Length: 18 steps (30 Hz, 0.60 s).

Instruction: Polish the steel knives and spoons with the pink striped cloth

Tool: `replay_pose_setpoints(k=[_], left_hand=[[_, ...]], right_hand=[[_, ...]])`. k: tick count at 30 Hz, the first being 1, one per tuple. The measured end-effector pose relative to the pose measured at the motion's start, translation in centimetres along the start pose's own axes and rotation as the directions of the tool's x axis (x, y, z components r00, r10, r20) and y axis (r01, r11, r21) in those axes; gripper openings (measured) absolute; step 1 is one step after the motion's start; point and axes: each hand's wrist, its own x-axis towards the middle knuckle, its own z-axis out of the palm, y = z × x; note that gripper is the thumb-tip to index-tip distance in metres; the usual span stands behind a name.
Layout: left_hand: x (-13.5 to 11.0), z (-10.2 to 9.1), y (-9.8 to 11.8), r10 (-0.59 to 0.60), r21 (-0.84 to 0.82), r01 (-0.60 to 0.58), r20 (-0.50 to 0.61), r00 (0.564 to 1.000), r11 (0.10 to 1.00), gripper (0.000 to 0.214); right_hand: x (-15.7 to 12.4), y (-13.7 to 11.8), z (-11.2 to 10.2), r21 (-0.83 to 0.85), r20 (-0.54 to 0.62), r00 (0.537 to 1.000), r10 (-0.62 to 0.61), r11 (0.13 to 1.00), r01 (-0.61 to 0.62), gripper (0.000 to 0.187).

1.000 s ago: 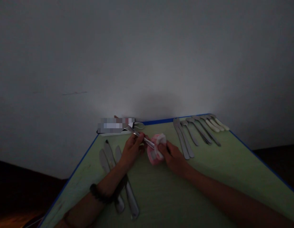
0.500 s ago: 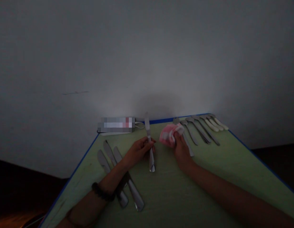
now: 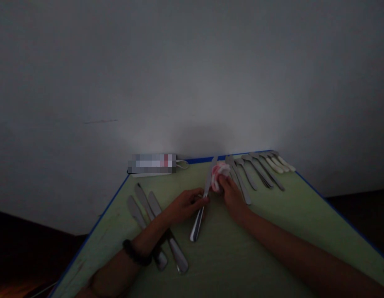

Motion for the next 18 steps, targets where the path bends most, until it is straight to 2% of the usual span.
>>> replay_pose_setpoints(k=[3, 7, 10, 12, 14, 16, 18], left_hand=[[0.0, 0.0, 0.0, 0.007, -0.003, -0.007, -0.014, 1.0, 1.0, 0.021], [0.0, -0.2, -0.1, -0.073, -0.167, 0.073, 0.012, 0.997, 0.983, 0.022], [0.0, -0.5, -0.1, -0.096, -0.26, 0.078, -0.054, 0.994, 0.962, 0.022], [0.0, -0.6, -0.1, -0.099, -0.247, 0.083, -0.053, 0.994, 0.965, 0.023], [0.0, -0.5, -0.1, -0.11, -0.183, 0.109, 0.004, 0.994, 0.977, 0.024], [0.0, -0.3, -0.1, -0.112, -0.076, 0.115, 0.041, 0.993, 0.99, 0.025], [0.1, -0.2, -0.1, -0.092, 0.052, 0.09, 0.048, 0.995, 0.995, 0.027]], right_hand=[[0.0, -0.2, 0.3, 0.011, 0.006, 1.0, -0.007, 1.0, 0.007, 0.038], [0.3, 0.4, 0.2, 0.119, -0.026, 0.999, -0.019, 0.993, 0.022, 0.043], [0.6, 1.0, -0.1, 0.166, -0.072, 0.997, -0.018, 0.986, 0.03, 0.045], [0.6, 1.0, -0.2, 0.175, -0.005, 1.0, -0.025, 0.984, 0.026, 0.043], [0.4, 0.8, -0.2, 0.199, 0.117, 0.992, -0.048, 0.98, 0.024, 0.04], [0.2, 0.5, -0.2, 0.23, 0.223, 0.972, -0.074, 0.973, 0.021, 0.037], [0.0, 0.1, -0.2, 0.228, 0.251, 0.965, -0.079, 0.973, 0.02, 0.034]])
